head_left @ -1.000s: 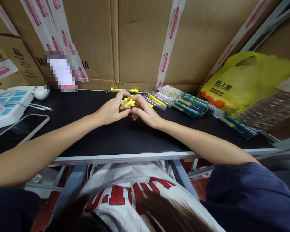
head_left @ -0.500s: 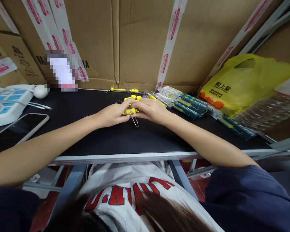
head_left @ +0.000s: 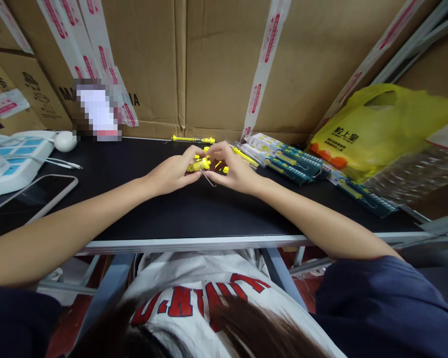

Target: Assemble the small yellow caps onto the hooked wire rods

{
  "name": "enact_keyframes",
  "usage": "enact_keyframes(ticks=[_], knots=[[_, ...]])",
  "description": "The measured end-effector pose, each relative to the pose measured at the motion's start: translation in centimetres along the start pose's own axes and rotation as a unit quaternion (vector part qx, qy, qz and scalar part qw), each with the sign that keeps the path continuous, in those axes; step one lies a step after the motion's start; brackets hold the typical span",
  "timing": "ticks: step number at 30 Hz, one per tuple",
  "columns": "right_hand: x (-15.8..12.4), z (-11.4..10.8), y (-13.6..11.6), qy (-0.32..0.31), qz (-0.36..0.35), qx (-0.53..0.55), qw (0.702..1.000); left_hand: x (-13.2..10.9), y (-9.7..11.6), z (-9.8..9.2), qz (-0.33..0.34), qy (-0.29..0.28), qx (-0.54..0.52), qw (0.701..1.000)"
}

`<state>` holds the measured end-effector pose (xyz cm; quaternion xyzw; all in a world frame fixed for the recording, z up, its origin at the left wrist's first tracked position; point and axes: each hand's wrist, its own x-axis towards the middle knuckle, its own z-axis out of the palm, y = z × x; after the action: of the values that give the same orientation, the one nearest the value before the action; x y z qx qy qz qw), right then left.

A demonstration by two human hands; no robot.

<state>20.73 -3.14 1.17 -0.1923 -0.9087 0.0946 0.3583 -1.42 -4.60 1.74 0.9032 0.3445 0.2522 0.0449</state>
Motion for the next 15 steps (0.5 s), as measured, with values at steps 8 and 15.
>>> enact_keyframes(ticks=[8, 15], knots=[[0.1, 1.3, 0.0, -0.033, 0.083, 0.285, 0.954, 0.1, 0.0, 0.2, 0.012, 0.03, -0.055, 0.998], [-0.1, 2.1, 0.1, -0.01, 0.127, 0.307, 0.943, 0.2, 0.5, 0.2, -0.006, 0.032, -0.025, 0.999]])
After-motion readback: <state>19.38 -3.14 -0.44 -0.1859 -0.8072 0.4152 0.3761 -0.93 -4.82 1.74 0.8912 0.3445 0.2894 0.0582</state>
